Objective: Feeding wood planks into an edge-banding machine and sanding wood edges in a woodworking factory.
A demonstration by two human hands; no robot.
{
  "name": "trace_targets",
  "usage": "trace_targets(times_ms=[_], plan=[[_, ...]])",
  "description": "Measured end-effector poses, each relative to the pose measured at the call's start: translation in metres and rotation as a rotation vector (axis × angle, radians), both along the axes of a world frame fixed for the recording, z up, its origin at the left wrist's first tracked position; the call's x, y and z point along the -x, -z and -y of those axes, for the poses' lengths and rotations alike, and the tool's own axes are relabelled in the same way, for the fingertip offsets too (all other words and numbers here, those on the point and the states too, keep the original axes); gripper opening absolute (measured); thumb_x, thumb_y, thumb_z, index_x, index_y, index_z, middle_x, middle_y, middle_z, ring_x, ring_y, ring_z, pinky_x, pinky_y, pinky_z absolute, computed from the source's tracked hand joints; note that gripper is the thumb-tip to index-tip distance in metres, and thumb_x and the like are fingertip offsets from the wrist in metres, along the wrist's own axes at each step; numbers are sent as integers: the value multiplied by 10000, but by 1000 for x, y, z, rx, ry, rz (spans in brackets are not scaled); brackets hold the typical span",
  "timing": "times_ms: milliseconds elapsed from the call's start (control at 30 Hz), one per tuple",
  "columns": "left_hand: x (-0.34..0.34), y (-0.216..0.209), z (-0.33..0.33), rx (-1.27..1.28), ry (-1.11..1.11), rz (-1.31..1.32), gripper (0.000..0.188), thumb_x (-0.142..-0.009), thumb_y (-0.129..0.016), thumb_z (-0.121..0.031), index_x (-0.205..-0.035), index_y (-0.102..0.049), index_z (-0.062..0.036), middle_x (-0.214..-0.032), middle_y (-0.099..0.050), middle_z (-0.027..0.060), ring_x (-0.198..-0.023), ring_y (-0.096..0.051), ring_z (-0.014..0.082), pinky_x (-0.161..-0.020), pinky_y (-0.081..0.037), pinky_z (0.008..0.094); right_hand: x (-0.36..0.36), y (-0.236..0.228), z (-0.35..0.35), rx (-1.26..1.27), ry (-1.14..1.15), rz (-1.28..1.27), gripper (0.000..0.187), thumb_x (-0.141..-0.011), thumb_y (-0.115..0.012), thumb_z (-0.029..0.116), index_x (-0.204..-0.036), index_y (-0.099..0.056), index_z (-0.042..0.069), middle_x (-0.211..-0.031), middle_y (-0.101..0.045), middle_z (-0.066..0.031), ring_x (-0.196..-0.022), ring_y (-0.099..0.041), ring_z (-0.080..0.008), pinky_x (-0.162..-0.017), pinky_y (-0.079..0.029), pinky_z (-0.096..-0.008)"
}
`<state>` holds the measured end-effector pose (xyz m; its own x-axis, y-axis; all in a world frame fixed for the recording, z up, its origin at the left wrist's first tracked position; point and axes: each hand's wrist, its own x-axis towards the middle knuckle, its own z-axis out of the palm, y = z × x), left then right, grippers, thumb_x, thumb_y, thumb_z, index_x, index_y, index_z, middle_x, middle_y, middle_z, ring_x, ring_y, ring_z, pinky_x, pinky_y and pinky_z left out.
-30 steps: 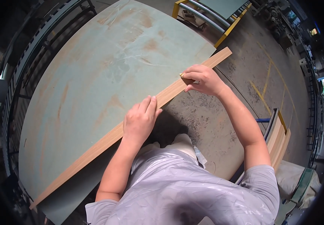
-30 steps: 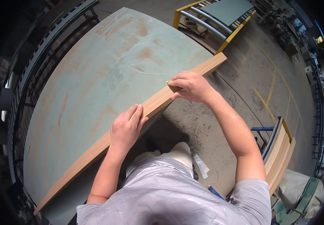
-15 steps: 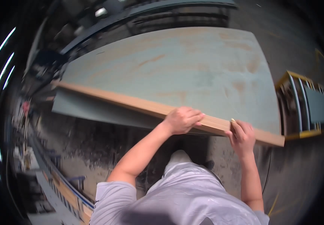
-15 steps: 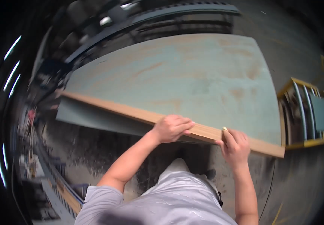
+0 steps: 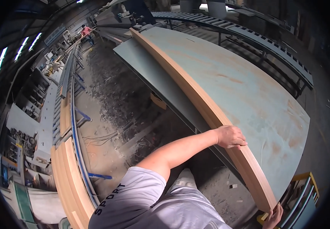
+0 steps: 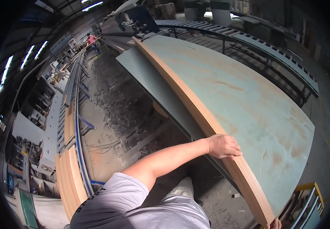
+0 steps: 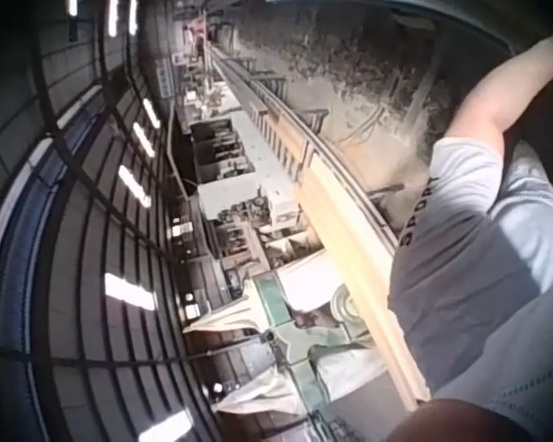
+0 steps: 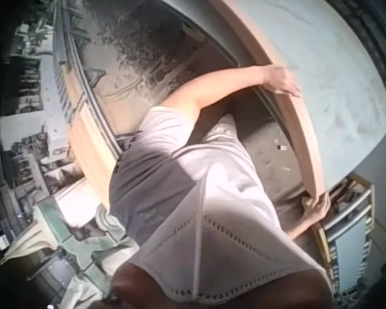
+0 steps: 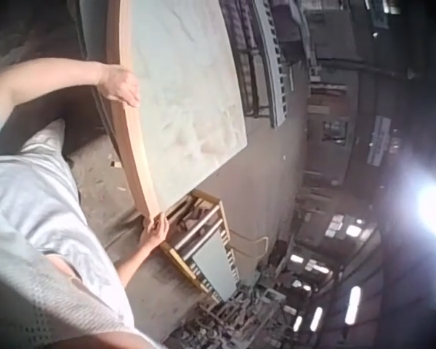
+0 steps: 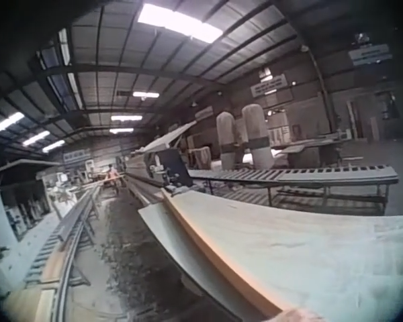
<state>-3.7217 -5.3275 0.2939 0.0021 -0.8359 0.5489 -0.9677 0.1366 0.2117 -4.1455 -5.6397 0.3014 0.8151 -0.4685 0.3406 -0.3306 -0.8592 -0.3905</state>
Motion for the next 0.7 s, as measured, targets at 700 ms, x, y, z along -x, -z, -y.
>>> trace_targets(times_ms=[700], plan=[[188, 40, 169, 65, 29, 81, 550, -733, -690, -461, -1074, -631, -34, -816, -584, 42, -801, -597, 206, -709, -473, 335, 36, 59, 26, -643, 116, 429, 317, -894, -666, 77, -1203, -647, 10, -926, -686, -99, -541, -458, -76, -436, -335, -228]])
